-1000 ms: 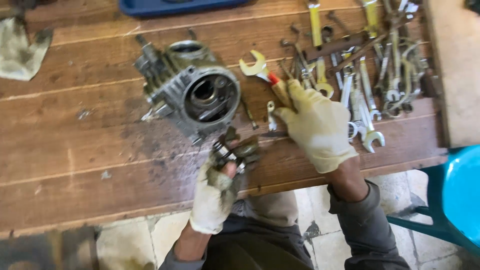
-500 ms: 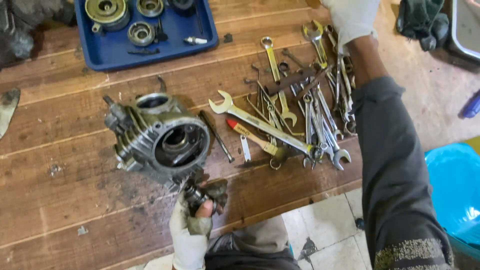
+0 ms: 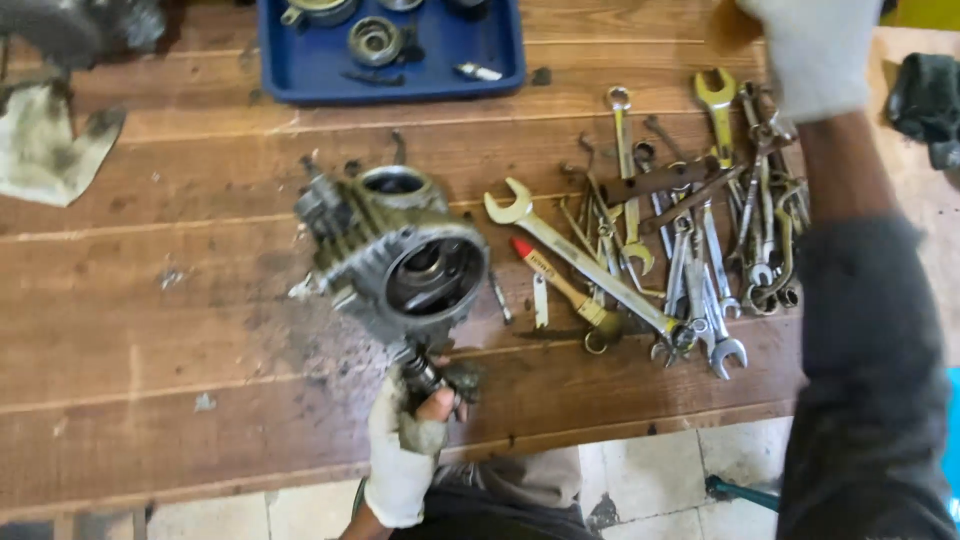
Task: Cleaning a camshaft and other small engine components using a brush and cleaning fluid on a workbench.
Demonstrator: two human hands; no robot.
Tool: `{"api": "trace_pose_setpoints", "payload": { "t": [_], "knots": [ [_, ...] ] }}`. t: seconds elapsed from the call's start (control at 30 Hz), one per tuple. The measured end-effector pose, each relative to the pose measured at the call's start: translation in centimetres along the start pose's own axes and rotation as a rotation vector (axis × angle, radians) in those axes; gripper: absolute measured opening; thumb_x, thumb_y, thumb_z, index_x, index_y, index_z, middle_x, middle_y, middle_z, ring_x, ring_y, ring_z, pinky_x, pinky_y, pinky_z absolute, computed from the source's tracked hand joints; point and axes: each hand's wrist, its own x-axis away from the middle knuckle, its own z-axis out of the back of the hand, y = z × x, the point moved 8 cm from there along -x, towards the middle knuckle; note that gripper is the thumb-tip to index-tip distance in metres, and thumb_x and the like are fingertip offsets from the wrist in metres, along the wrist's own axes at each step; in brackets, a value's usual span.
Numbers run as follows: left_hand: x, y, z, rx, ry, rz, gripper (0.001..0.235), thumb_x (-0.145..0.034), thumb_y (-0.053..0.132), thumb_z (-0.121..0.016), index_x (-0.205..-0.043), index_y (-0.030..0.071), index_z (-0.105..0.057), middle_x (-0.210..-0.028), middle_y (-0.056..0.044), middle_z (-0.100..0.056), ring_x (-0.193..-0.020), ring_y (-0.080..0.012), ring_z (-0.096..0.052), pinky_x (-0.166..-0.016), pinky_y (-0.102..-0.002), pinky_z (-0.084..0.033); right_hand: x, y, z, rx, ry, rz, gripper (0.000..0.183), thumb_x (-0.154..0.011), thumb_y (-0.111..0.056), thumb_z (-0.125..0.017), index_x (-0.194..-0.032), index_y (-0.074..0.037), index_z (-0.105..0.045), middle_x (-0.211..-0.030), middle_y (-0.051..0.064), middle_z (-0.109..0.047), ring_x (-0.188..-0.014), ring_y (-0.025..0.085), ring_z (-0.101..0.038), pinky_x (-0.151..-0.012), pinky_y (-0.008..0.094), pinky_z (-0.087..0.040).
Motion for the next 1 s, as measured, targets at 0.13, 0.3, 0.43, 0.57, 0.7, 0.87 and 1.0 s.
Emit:
{"api": "trace_pose_setpoints", "payload": {
  "t": [0.13,0.3,0.43,0.57,0.7,0.87,1.0],
  "knots": [
    [0.7,-1.2,1.7,0.114,-0.005,0.000,0.028,-0.094,0.007,-0.068,-0.119,-0.001,-0.061,-0.116,-0.017,-0.066,-0.065,-0.0240,-0.060,-0.059,-0.038,-0.052,8.4,-16.8,0.7,-0.064,-0.070,0.021,0.019,-0.097,-0.001,-0.077,-0.112,-0.004,-0.066,-0.105,0.005,-0.068,-0.095,0.014,-0.063,-0.081,0.031,-0.056],
    [2.5,5.5,-1.8,0.079,-0.171,-0.162,0.026,-0.094,0.009,-0.072,-0.117,0.004,-0.059,-0.154,-0.023,-0.050,-0.131,-0.0394,-0.063,-0.112,-0.052,-0.052,22.3,-25.8,-4.4,-0.832,-0.479,-0.360,0.056,-0.069,-0.005,-0.086,-0.121,-0.005,-0.066,-0.133,0.014,-0.070,-0.122,0.024,-0.072,-0.112,0.041,-0.061],
    [3.7,6.6,-1.3,-0.059,-0.094,-0.217,0.048,-0.088,0.009,-0.079,-0.131,0.001,-0.059,-0.134,-0.015,-0.065,-0.126,-0.0296,-0.065,-0.109,-0.042,-0.054,27.7,-29.5,-8.5,-0.273,-0.430,0.164,0.064,-0.072,-0.030,-0.093,-0.127,-0.010,-0.068,-0.123,0.008,-0.076,-0.103,0.013,-0.077,-0.091,0.024,-0.062],
    [3.7,7.3,-1.5,-0.095,-0.143,-0.254,0.036,-0.088,0.006,-0.078,-0.121,0.003,-0.064,-0.137,-0.015,-0.065,-0.129,-0.0286,-0.063,-0.114,-0.042,-0.053,30.0,-27.2,-11.5,-0.247,-0.533,-0.283,0.067,-0.066,-0.022,-0.078,-0.132,-0.030,-0.069,-0.119,-0.008,-0.076,-0.106,0.009,-0.072,-0.100,0.023,-0.050],
    [3.5,5.5,-1.6,-0.081,-0.206,-0.193,0.063,-0.087,0.005,-0.079,-0.144,0.003,-0.054,-0.139,-0.014,-0.064,-0.129,-0.0251,-0.062,-0.111,-0.041,-0.055,30.0,-27.9,-11.1,-0.265,-0.550,-0.201,0.081,-0.066,-0.021,-0.070,-0.145,-0.030,-0.058,-0.132,-0.003,-0.071,-0.116,0.016,-0.068,-0.104,0.028,-0.047],
    [3.5,6.0,-2.5,-0.074,-0.249,-0.199,0.064,-0.089,0.004,-0.076,-0.147,0.001,-0.049,-0.148,-0.018,-0.058,-0.135,-0.0276,-0.059,-0.116,-0.041,-0.051,29.2,-29.6,-9.1,-0.433,-0.584,0.142,0.084,-0.083,-0.012,-0.075,-0.157,-0.008,-0.036,-0.161,0.009,-0.046,-0.149,0.024,-0.047,-0.125,0.035,-0.036],
    [3.3,5.5,-2.3,-0.119,-0.237,-0.196,0.062,-0.091,0.007,-0.074,-0.147,0.002,-0.050,-0.144,-0.017,-0.061,-0.132,-0.0280,-0.061,-0.114,-0.041,-0.053,28.6,-30.2,-7.6,-0.577,-0.705,0.211,0.055,-0.102,-0.026,-0.060,-0.153,-0.009,-0.045,-0.157,0.014,-0.050,-0.147,0.028,-0.049,-0.124,0.039,-0.038]
  ]
}}
